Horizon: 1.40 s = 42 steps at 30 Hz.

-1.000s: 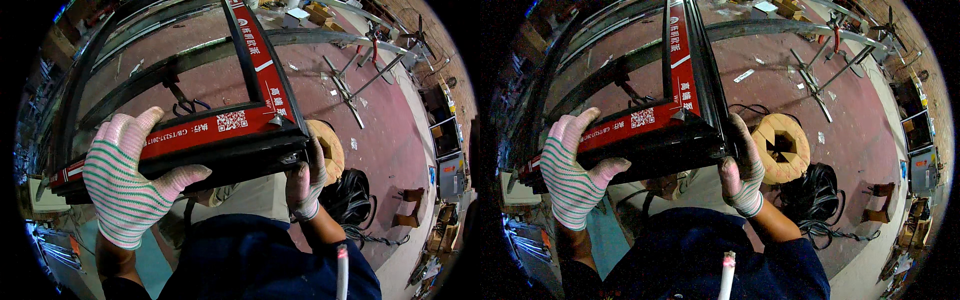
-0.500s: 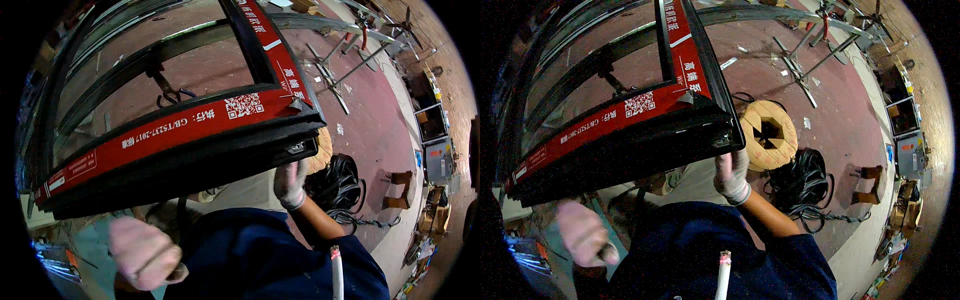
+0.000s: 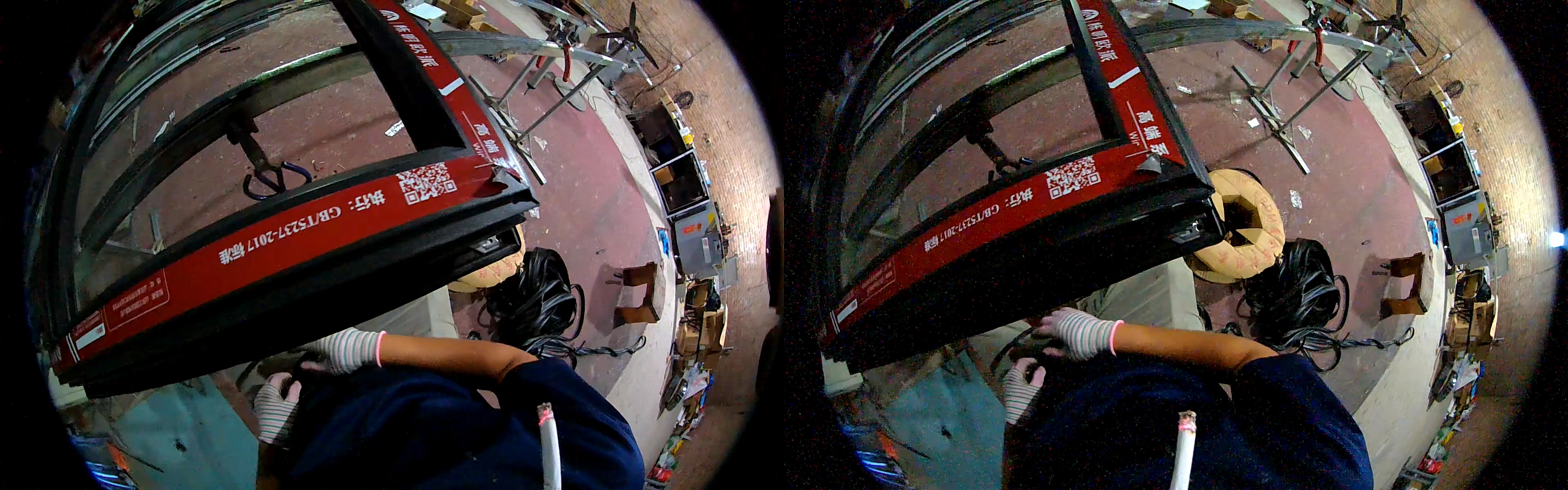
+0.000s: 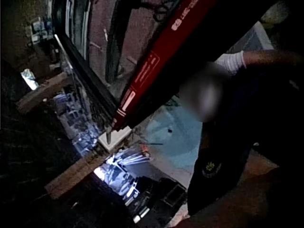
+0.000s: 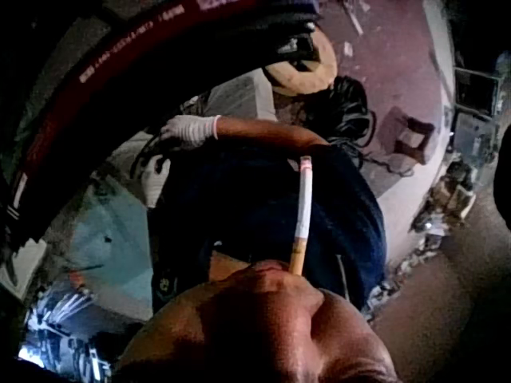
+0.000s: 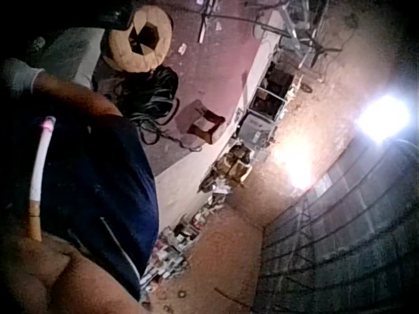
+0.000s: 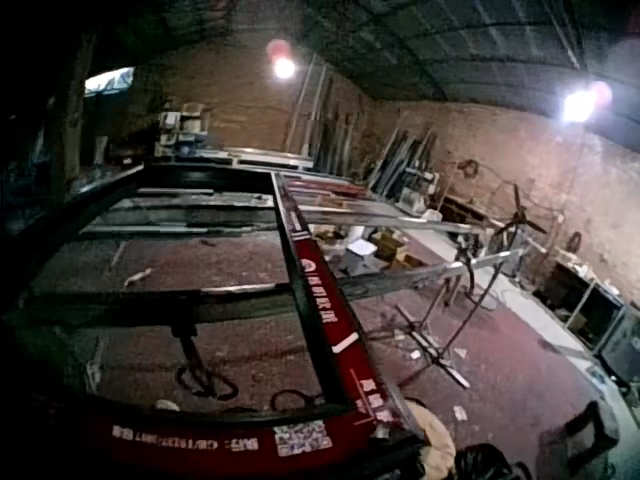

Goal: The person sits on the floor and installs a black rubber seal onto a red and black window frame. They use scissors to cut the seal to length and then press it into the frame's groove, working around the corners.

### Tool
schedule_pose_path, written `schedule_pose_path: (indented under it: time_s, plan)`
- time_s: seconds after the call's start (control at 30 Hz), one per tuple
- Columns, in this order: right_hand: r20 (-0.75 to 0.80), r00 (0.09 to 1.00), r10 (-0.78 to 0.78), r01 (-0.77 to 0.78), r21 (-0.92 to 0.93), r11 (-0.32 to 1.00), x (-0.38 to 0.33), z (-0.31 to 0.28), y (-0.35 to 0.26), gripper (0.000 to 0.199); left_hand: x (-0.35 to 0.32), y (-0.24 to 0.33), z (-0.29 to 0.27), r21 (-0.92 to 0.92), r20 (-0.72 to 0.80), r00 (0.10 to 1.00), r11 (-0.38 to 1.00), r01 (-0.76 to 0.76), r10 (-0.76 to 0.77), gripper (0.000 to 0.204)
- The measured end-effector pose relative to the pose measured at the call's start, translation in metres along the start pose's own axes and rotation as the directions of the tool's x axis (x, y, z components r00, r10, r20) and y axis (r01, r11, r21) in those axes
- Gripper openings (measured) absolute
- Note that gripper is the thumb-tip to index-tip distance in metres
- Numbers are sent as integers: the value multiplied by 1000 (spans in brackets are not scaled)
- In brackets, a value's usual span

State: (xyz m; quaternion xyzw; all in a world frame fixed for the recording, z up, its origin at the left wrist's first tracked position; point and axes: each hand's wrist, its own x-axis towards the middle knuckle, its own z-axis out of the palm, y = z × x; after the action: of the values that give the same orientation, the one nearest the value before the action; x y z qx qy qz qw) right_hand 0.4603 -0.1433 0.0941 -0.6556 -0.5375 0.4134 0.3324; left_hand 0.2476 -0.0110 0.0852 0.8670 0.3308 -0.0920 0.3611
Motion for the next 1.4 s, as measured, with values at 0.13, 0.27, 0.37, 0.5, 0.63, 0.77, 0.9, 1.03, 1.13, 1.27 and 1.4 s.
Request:
schedule_pose_path:
  time_s: [0.13,0.27,0.37,0.5,0.63,0.77,0.9,1.03,1.13,1.27,1.4]
  plan:
    - [188,979,-76,70,38,997,32,21,26,44,2,26,-25,-242,102,993,966,89,-66,34]
    - [76,992,-99,106,-100,989,31,41,73,40,11,18,-39,-18,96,994,999,-44,46,33]
    - [166,984,-71,71,4,997,23,38,71,32,10,-10,-30,169,-3,996,982,89,-90,38]
    - [212,976,46,-101,257,961,28,45,58,25,-2,-29,-37,257,31,993,961,106,-117,47]
    - [211,966,147,-201,260,945,32,28,56,24,8,-48,-8,435,-455,880,897,86,136,43]
    - [-97,995,11,4,151,989,43,53,102,26,33,-57,-21,328,-236,960,917,226,-152,40]
    - [-50,983,177,-165,185,969,45,44,75,30,37,-84,-13,-36,-227,972,998,52,-59,33]
    - [193,941,278,-336,636,695,38,25,35,41,29,-30,-34,-706,-141,989,705,-75,-35,32]
    - [-1,997,72,-56,628,776,39,34,52,41,23,15,-53,-558,-75,997,829,-39,-3,29]
    - [-267,963,40,80,422,903,37,35,101,38,24,20,-53,-458,-25,997,885,-81,78,31]
    - [-325,897,300,28,719,695,23,-19,128,35,7,2,-80,105,-328,895,953,-284,303,26]
